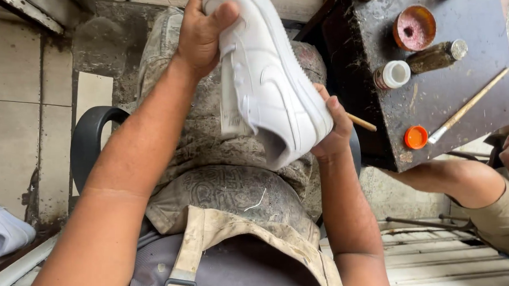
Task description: Repairing a white sneaker by applying a substance with a brush and adjusting the shoe's components with a wooden stick
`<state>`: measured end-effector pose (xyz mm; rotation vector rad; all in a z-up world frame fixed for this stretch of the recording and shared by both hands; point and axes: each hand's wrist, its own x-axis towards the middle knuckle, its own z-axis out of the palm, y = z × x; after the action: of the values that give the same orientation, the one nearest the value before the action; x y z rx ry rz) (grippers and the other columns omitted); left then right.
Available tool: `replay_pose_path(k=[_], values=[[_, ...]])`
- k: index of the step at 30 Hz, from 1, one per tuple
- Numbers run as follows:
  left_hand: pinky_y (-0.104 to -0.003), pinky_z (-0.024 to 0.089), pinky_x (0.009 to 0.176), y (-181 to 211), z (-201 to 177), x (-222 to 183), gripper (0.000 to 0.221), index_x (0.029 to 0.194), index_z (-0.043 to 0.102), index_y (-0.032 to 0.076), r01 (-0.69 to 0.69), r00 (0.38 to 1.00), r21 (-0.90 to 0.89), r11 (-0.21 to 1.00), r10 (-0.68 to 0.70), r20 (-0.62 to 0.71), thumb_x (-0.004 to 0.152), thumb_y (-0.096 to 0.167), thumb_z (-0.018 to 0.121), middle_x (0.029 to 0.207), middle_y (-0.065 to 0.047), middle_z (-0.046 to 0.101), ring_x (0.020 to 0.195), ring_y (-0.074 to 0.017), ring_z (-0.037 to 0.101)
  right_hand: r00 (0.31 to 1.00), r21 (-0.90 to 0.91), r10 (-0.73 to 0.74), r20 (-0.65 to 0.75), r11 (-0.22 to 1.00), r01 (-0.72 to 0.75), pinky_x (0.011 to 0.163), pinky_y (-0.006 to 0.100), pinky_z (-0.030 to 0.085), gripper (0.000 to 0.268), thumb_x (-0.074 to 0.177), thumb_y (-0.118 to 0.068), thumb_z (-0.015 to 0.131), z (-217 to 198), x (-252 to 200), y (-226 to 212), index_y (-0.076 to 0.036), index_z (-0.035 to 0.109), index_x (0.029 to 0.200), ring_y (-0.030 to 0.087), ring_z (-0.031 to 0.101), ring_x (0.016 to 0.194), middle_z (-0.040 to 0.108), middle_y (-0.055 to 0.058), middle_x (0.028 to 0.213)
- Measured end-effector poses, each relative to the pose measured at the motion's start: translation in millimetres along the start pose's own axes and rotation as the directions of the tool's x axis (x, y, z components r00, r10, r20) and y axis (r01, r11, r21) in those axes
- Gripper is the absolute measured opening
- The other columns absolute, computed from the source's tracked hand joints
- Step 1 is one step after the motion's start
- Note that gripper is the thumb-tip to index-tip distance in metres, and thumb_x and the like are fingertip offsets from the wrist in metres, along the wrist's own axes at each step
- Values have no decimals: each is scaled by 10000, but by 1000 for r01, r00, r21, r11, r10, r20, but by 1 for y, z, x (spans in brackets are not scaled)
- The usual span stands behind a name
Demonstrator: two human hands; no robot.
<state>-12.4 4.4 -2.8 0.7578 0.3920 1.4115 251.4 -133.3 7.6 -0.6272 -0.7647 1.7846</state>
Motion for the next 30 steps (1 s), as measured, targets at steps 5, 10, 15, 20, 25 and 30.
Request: replay_pose_path(k=[5,10,15,20,25,30], values=[[-486,199,1462,8,13,-21,989,1662,111,97,-183,975,949,257,171,141,1001,799,329,1771,-157,169,1701,-334,177,986,89,-3,-165,996,18,824,371,540,464,816,-295,731,-13,6,10,-20,596,1164,289,673,972,670,171,1113],[-794,207,1126,26,78,-72,981,1425,529,105,-764,645,646,4,-32,763,722,758,737,1450,-205,550,1362,-434,542,970,265,74,-231,964,-10,849,408,577,526,855,-322,631,-2,16,4,61,593,1214,344,690,995,697,223,1093],[-815,249,1047,1,85,-76,197,1205,698,124,-814,574,571,-110,0,819,1090,151,540,1236,-139,694,1136,-380,666,948,380,165,-271,923,-52,1037,495,540,775,842,-356,619,13,19,5,101,471,1450,415,642,1178,623,310,1316],[-668,345,1103,-15,94,-70,221,881,679,135,-789,559,562,-247,92,824,1049,49,563,930,-6,703,928,-277,675,970,497,183,-161,864,-80,1001,459,563,733,885,-376,624,-3,21,7,69,493,1452,390,662,1152,641,268,1303],[-702,354,1048,-11,101,-58,162,904,670,110,-763,608,605,-227,66,791,992,99,533,899,-40,666,874,-315,629,901,55,-100,-422,989,135,832,352,422,320,912,-280,569,1,35,-9,3,567,1061,230,539,906,557,127,983],[-439,387,455,19,116,-21,546,830,641,84,-679,708,715,-168,106,698,1078,555,521,760,-76,585,590,-263,556,897,-83,-416,-147,909,408,846,387,505,318,990,-361,585,-11,28,-26,-110,540,1180,261,624,985,634,113,1082]])
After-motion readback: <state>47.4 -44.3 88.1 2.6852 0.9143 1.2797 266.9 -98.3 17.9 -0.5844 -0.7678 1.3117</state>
